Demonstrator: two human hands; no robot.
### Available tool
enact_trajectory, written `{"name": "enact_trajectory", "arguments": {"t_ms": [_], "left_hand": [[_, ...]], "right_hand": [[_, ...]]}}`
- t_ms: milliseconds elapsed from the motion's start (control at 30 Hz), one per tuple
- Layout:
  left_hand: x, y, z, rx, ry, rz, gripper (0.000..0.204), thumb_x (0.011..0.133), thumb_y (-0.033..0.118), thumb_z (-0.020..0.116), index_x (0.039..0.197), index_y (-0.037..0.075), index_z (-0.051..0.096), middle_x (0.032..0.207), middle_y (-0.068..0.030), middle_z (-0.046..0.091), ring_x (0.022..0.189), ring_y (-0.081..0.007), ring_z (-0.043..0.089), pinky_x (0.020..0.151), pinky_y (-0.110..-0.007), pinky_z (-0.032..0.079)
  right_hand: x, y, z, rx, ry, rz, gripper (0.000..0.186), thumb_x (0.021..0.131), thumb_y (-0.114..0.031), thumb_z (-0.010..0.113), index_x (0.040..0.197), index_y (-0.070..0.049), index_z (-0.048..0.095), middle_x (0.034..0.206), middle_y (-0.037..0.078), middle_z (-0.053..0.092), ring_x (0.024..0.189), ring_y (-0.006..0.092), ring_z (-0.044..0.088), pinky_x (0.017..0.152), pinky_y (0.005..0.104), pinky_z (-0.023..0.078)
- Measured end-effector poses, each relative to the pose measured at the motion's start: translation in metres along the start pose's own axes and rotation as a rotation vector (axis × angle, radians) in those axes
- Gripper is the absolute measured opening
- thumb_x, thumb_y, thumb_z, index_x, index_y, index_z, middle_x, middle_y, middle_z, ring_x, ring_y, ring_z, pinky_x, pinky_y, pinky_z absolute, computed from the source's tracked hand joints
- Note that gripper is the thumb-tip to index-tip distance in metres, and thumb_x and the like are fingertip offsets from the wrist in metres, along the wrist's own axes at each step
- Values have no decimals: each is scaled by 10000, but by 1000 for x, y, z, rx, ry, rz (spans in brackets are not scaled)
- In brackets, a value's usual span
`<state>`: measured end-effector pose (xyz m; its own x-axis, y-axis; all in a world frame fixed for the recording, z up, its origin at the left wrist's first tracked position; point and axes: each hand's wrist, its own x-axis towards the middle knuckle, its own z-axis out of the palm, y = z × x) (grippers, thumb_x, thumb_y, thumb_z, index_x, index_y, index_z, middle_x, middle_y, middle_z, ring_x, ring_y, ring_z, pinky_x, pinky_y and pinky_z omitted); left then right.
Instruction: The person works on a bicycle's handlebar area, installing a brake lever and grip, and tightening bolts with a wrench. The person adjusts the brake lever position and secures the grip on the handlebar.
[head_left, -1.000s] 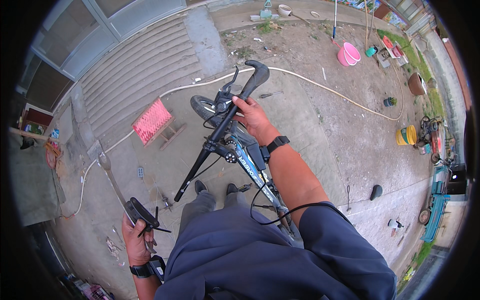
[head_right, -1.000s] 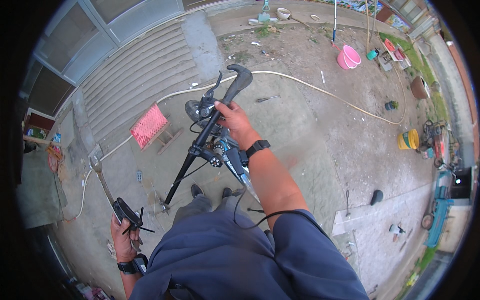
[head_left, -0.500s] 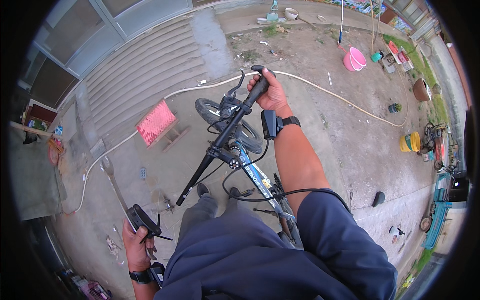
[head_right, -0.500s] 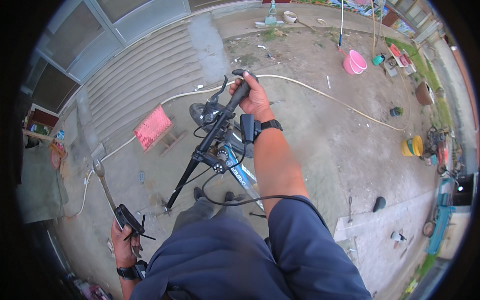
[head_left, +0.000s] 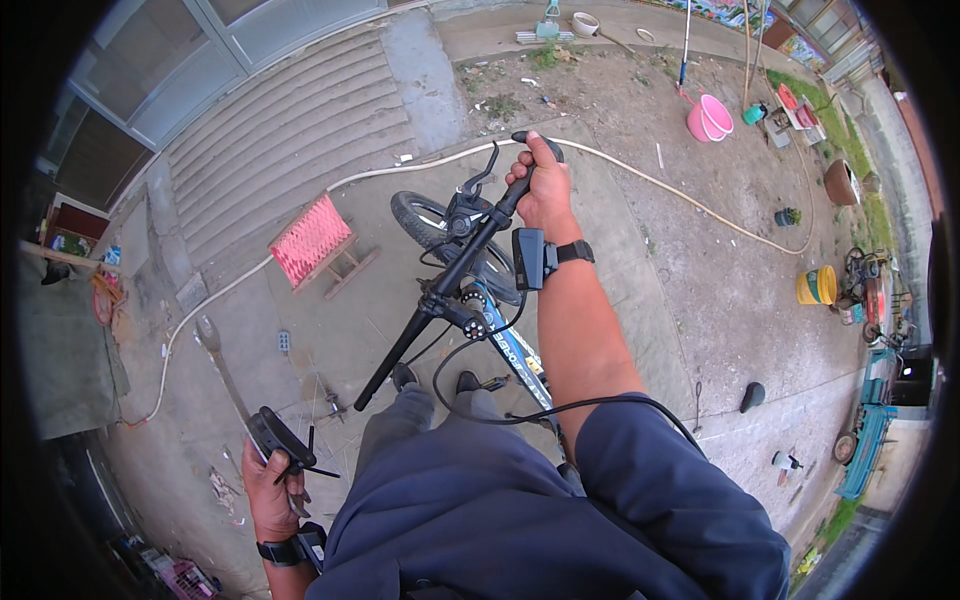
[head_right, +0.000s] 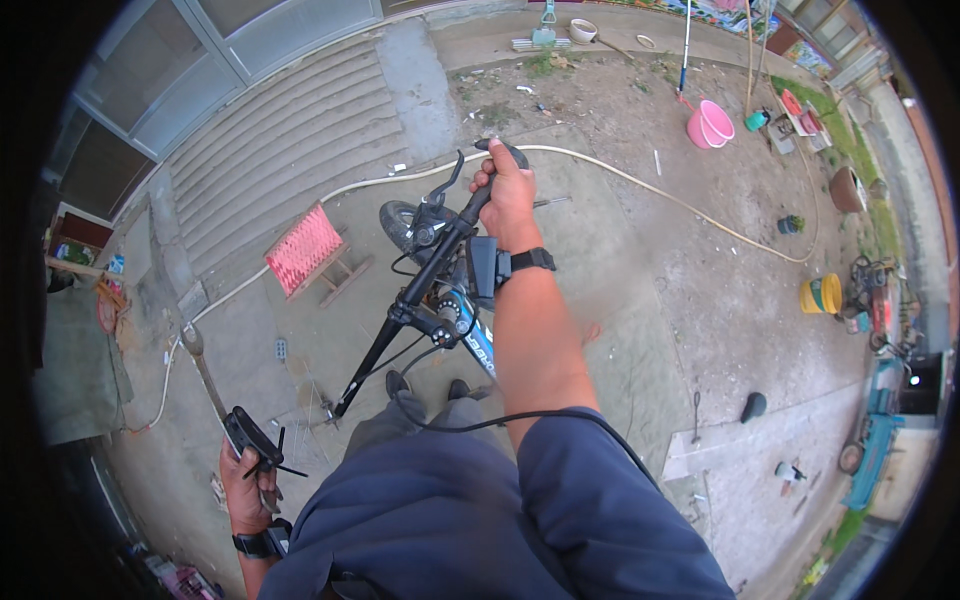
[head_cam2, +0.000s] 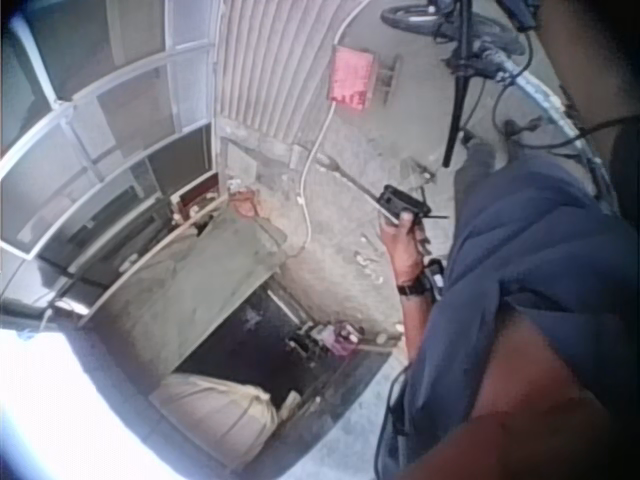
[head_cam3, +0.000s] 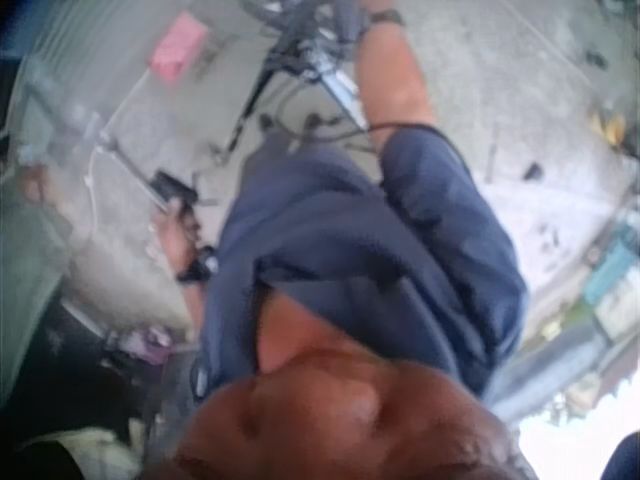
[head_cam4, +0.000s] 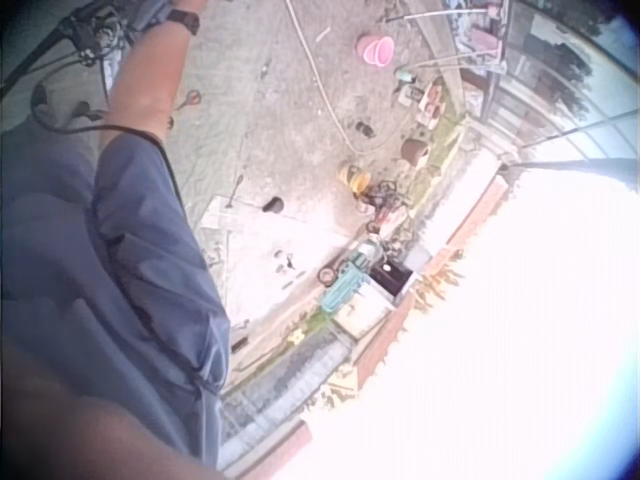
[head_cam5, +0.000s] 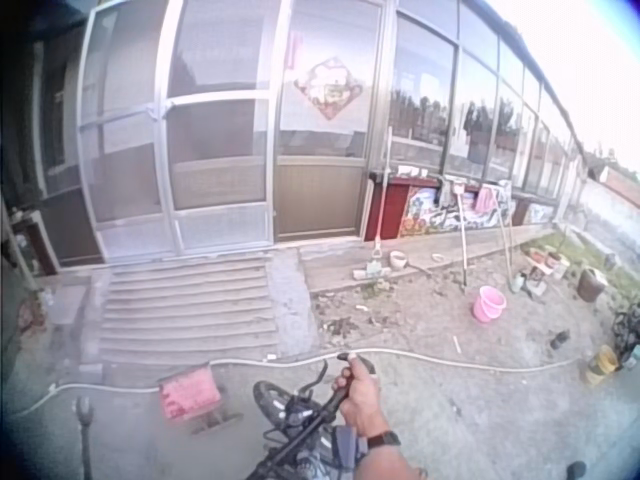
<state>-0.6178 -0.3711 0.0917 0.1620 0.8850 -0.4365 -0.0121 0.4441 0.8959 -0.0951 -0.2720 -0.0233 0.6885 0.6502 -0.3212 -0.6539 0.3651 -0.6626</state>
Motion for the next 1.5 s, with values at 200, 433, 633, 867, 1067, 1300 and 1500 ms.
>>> {"name": "enact_trajectory", "arguments": {"t_ms": [200, 433, 633, 867, 1067, 1300, 1500], "left_hand": [[6, 2, -3, -13, -11, 5, 449, 926, 276, 785, 1170, 46, 487, 776, -40, 591, 422, -65, 445, 391, -214, 386], [8, -2, -7, -6, 10, -25, 448, 934, 279, 777, 1187, 48, 488, 770, -16, 565, 427, -65, 437, 399, -219, 386], [6, -1, -6, -4, 26, -34, 471, 936, 278, 773, 1227, 44, 487, 767, -7, 559, 427, -63, 435, 400, -219, 385], [7, -3, -12, -18, 17, -16, 476, 937, 278, 772, 1240, 43, 489, 765, -3, 557, 428, -57, 435, 397, -213, 378], [8, -8, -22, -15, 24, 3, 444, 951, 274, 758, 1229, 49, 495, 779, -7, 570, 428, -53, 429, 395, -208, 374], [10, -9, -26, -45, 28, 24, 382, 969, 246, 736, 1200, 56, 497, 794, -14, 582, 428, -50, 424, 396, -204, 374], [16, -14, -31, -76, 25, 1, 354, 976, 228, 726, 1181, 57, 493, 788, -17, 579, 428, -51, 425, 396, -205, 375]], "right_hand": [[1, 1, 4, -108, 133, -34, 226, 934, -227, 769, 958, -88, 593, 691, 18, 548, 549, 134, 517, 512, 328, 471], [1, 3, -23, 228, -172, 91, 287, 957, -331, 732, 1027, -93, 588, 805, 25, 588, 718, 174, 579, 671, 380, 520], [2, 11, -29, 214, -422, 245, 226, 973, -338, 696, 896, -159, 583, 709, -16, 484, 659, 154, 502, 625, 325, 431], [-7, 8, -9, 75, -165, 170, 284, 978, -301, 684, 801, -157, 514, 641, -37, 434, 520, 110, 410, 511, 304, 378], [-14, 8, 1, -8, -35, 112, 247, 983, -254, 664, 832, -135, 510, 642, -26, 448, 522, 117, 431, 501, 317, 398], [-16, 6, 1, -108, 42, 72, 281, 977, -344, 688, 907, -116, 540, 699, 11, 513, 579, 155, 513, 529, 337, 456], [-10, -4, -2, -38, 150, -20, 607, 952, -670, 593, 1046, -71, 579, 820, 89, 586, 674, 235, 580, 618, 403, 523]]}}
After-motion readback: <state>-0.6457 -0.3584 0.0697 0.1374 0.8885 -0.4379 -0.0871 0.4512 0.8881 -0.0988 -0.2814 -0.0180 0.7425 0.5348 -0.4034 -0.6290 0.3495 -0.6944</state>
